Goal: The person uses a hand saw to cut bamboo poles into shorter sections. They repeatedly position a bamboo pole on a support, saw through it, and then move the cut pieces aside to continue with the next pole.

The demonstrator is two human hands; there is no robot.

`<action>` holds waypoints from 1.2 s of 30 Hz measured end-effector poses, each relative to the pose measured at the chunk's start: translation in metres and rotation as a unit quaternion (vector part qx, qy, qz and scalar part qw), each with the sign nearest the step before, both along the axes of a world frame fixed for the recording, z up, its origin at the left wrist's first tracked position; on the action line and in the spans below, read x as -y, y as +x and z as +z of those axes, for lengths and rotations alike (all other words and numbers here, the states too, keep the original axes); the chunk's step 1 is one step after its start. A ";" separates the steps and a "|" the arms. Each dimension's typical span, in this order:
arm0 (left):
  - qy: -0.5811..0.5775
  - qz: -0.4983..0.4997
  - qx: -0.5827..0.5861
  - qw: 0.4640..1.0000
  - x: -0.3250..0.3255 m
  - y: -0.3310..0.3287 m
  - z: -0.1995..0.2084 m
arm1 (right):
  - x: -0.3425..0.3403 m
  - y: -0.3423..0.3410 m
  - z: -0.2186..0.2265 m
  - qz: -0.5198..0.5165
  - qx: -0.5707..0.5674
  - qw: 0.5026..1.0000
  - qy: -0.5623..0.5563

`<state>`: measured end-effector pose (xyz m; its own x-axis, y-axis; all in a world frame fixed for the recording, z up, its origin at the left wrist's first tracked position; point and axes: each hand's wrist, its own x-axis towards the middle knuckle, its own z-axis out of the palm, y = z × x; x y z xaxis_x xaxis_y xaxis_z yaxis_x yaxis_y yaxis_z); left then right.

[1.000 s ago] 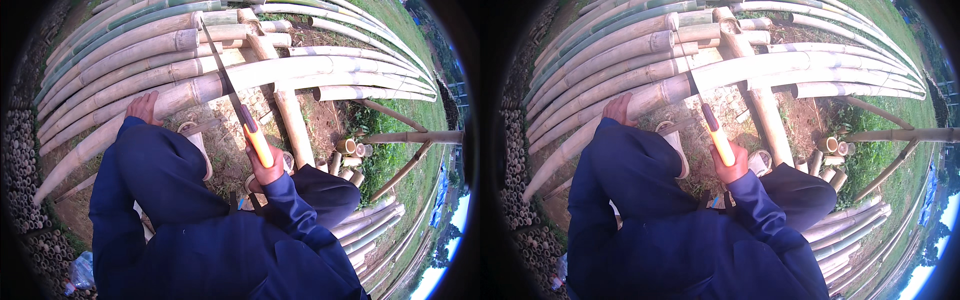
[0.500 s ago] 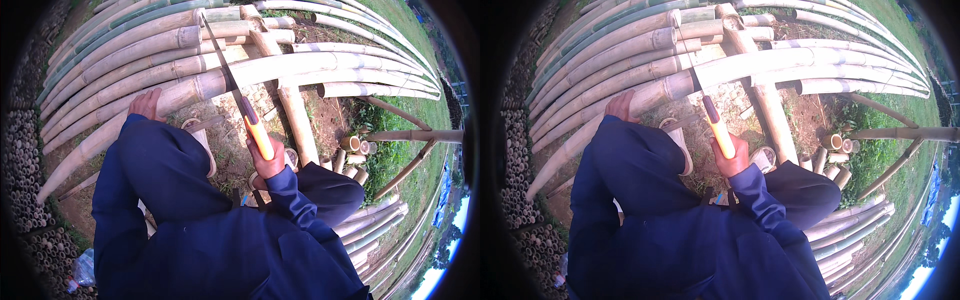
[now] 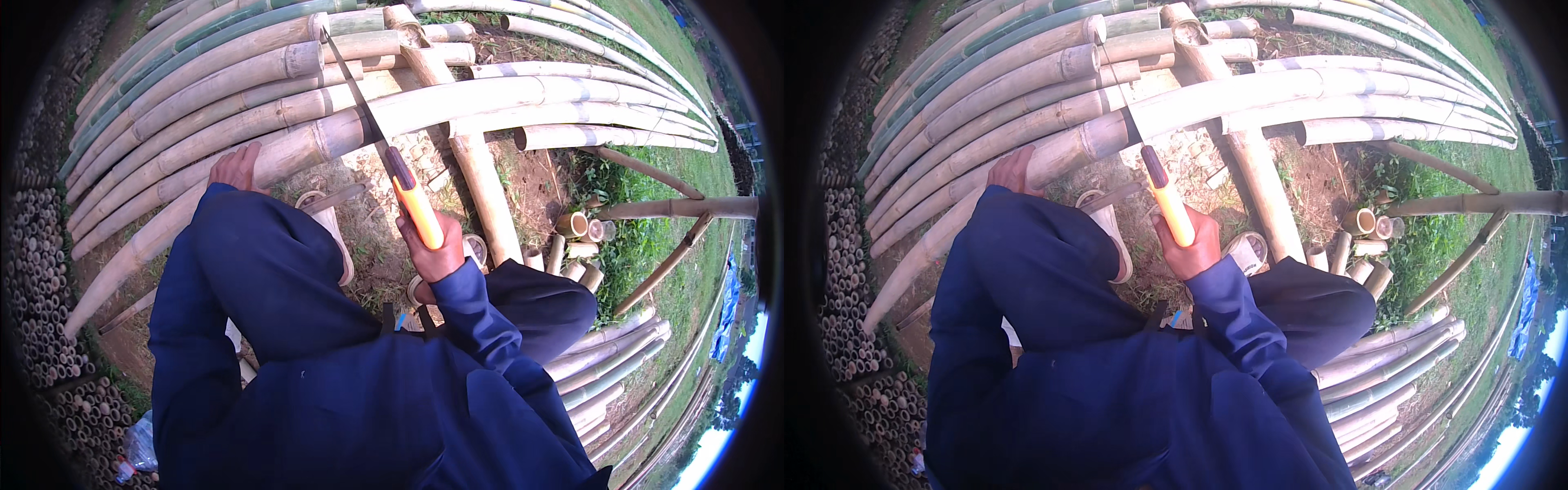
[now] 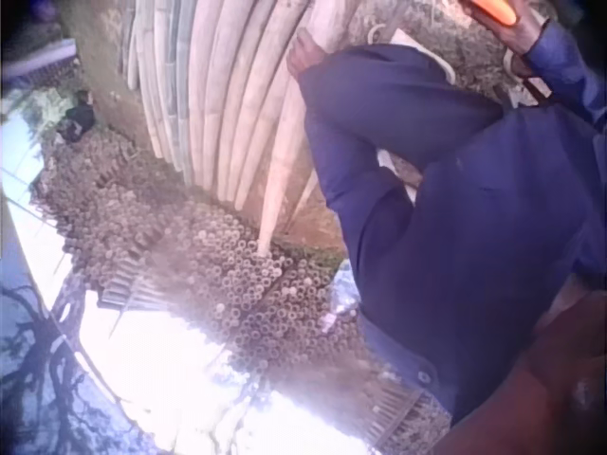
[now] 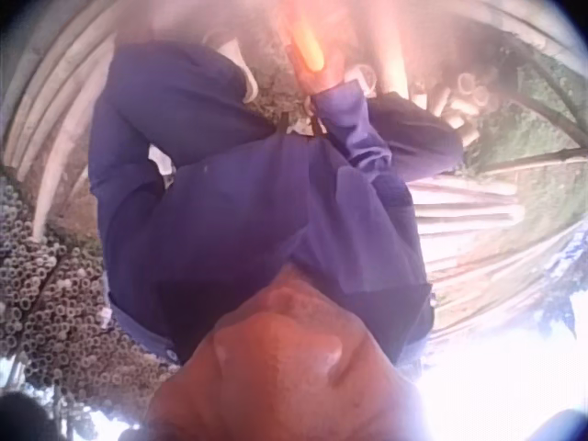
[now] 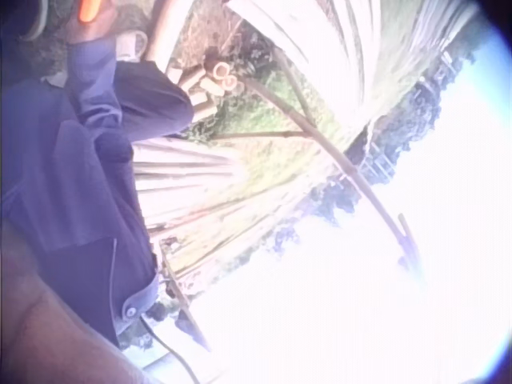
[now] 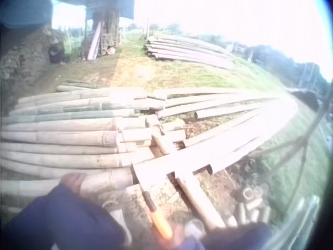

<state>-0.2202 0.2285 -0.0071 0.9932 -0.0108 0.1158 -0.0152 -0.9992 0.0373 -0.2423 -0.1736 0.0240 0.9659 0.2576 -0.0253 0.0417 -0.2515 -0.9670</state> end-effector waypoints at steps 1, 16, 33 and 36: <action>0.000 0.000 -0.012 1.000 0.001 0.000 -0.001 | 0.005 -0.010 -0.009 -0.008 0.012 1.000 0.005; 0.025 0.024 0.012 0.999 0.010 -0.006 -0.001 | 0.029 -0.036 0.016 -0.003 -0.058 0.997 -0.058; -0.084 0.037 -0.107 0.990 -0.010 0.008 0.020 | -0.005 0.004 -0.030 -0.013 0.027 0.999 0.012; -0.106 0.092 -0.232 0.962 -0.009 0.013 0.025 | 0.003 -0.008 -0.019 -0.001 -0.014 1.000 0.004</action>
